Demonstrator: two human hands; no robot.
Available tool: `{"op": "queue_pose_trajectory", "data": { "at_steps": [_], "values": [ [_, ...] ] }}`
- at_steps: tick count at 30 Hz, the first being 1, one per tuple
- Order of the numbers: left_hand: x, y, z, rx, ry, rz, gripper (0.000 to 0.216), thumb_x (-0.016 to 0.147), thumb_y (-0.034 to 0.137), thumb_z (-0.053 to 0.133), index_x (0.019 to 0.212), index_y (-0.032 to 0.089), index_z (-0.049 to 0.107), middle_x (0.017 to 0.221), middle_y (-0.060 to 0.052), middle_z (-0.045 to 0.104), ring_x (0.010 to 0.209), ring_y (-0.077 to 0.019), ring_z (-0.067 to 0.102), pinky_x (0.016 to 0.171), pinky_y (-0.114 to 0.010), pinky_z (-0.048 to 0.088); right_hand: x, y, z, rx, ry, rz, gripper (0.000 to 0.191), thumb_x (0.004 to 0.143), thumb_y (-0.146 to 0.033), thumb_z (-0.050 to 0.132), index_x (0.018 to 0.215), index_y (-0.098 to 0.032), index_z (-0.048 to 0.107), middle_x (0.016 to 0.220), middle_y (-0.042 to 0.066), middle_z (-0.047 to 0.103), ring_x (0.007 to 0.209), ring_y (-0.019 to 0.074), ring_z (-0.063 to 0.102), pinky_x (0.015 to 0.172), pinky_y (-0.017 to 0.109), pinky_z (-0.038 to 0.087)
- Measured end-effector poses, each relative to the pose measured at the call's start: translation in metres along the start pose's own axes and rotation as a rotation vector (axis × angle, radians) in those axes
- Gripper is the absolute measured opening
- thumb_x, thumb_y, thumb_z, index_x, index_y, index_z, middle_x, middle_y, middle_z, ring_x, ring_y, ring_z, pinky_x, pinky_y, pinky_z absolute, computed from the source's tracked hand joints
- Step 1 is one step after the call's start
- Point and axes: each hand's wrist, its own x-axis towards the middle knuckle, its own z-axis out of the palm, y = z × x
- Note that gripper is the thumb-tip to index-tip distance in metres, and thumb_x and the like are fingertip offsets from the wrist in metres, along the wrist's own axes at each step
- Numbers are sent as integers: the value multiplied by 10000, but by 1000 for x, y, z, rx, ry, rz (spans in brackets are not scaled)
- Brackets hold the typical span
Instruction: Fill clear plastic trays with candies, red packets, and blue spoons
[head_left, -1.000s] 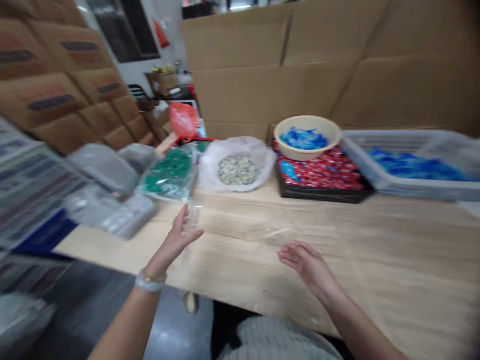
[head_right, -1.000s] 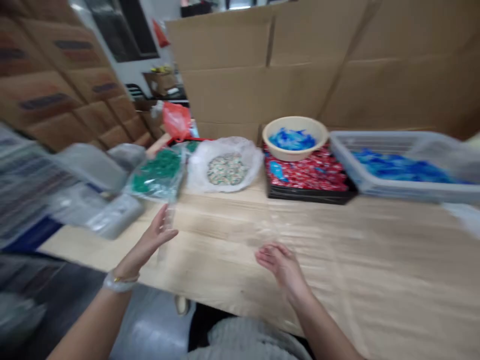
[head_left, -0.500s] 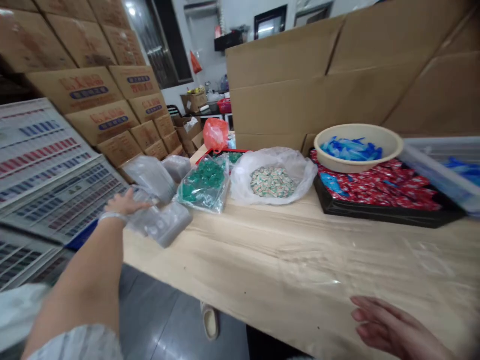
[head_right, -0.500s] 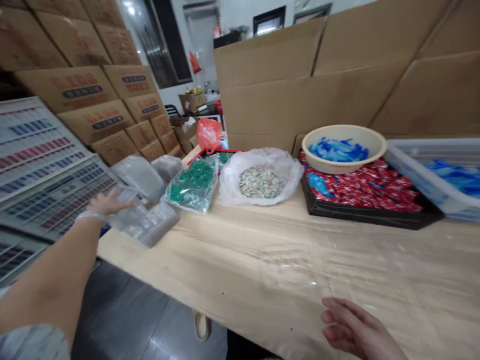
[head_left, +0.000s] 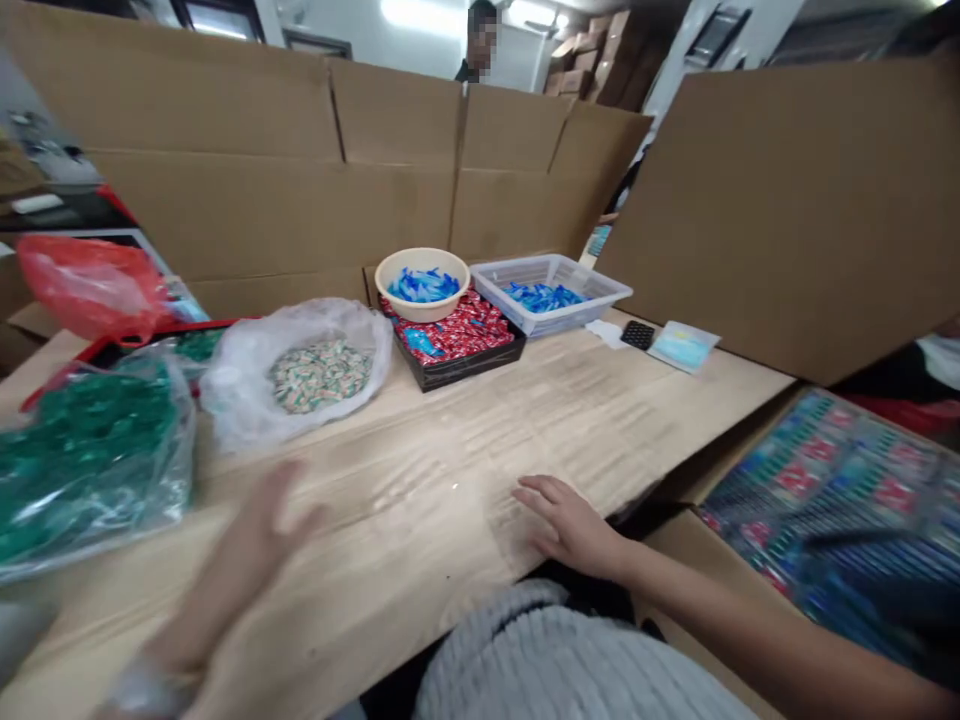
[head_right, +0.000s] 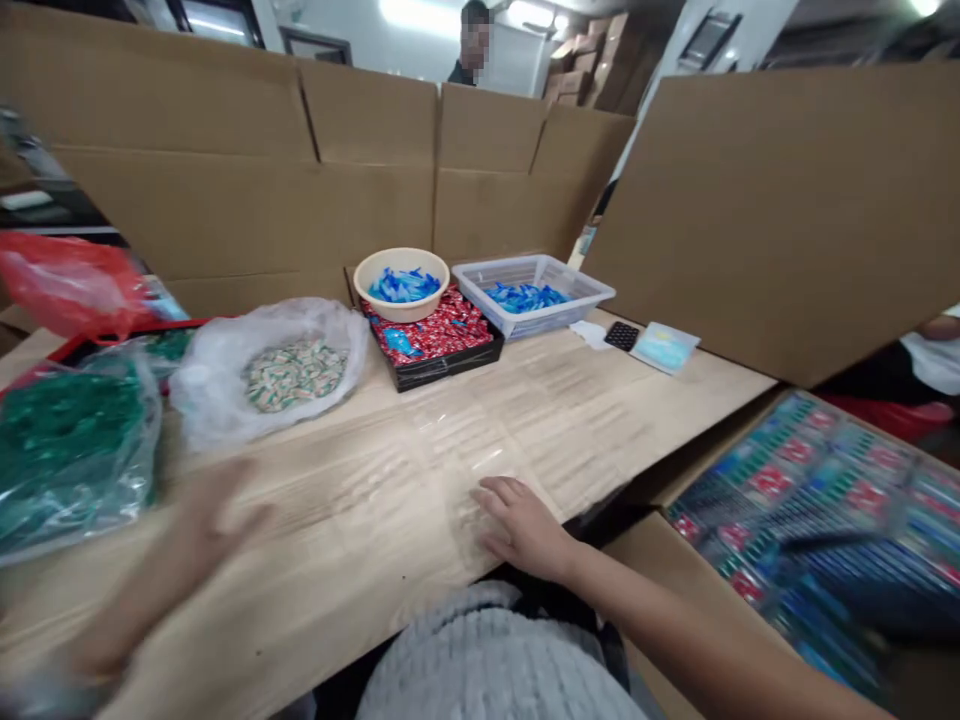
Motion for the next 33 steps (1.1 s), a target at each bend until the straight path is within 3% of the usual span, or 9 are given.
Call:
{"op": "queue_pose_trajectory", "data": {
  "at_steps": [3,5,10,13,18,22,25,28,33],
  "values": [
    [28,75,80,47,-269,290,542,773,488,453,1229,195,441,1316,-105,405,1189,-262,387,971,-407,339,-14,30,-1,-126,-164,-152,677,728,-556,481,1294,-203,368,1372,148,294,1255,311,242,1010,516,164],
    [41,96,104,110,-339,366,452,817,431,393,1214,230,473,1341,-101,372,1221,-281,341,987,-464,284,-14,42,4,-132,-217,-208,715,735,-600,432,1326,-219,306,1398,139,241,1282,316,172,1014,530,111],
    [72,79,94,189,-478,452,389,839,328,341,1201,301,480,1361,-64,340,1255,-267,287,999,-523,202,4,43,16,-85,-168,-276,736,744,-617,398,1349,-225,244,1415,133,191,1291,306,146,1025,511,73],
    [82,101,87,168,-406,431,459,795,387,426,1241,280,435,1382,-95,292,1258,-275,278,1004,-508,210,12,66,-3,-98,-54,-268,731,734,-614,421,1342,-243,260,1410,110,223,1285,291,177,1029,493,98],
    [74,215,116,3,-482,498,718,700,540,519,1324,270,286,1423,-129,149,1293,-322,138,1004,-528,196,37,191,-71,-341,225,244,636,788,-534,399,1312,-177,343,1380,150,277,1264,292,226,1018,475,143],
    [74,311,155,-164,-611,628,830,654,638,496,1346,274,217,1437,-120,71,1299,-347,25,1010,-568,105,77,281,-97,-419,193,353,577,825,-504,348,1319,-207,323,1396,102,262,1257,269,242,1011,439,167],
    [83,358,181,-240,-644,663,886,621,706,451,1348,254,224,1438,-125,50,1291,-371,-26,1002,-592,32,101,305,-91,-392,162,354,551,848,-504,279,1313,-212,328,1382,89,299,1244,253,257,997,428,183],
    [91,373,195,-263,-659,657,852,638,694,442,1345,274,222,1441,-116,51,1286,-386,-33,981,-618,7,110,303,-76,-350,135,320,542,847,-509,277,1292,-210,359,1298,89,423,1198,252,310,977,438,194],
    [90,346,194,-214,-661,604,767,679,597,487,1335,285,243,1440,-114,87,1290,-379,-15,977,-617,25,111,281,-55,-316,206,286,567,826,-545,295,1274,-209,377,1236,99,477,1149,274,335,972,473,160]
  ]
}}
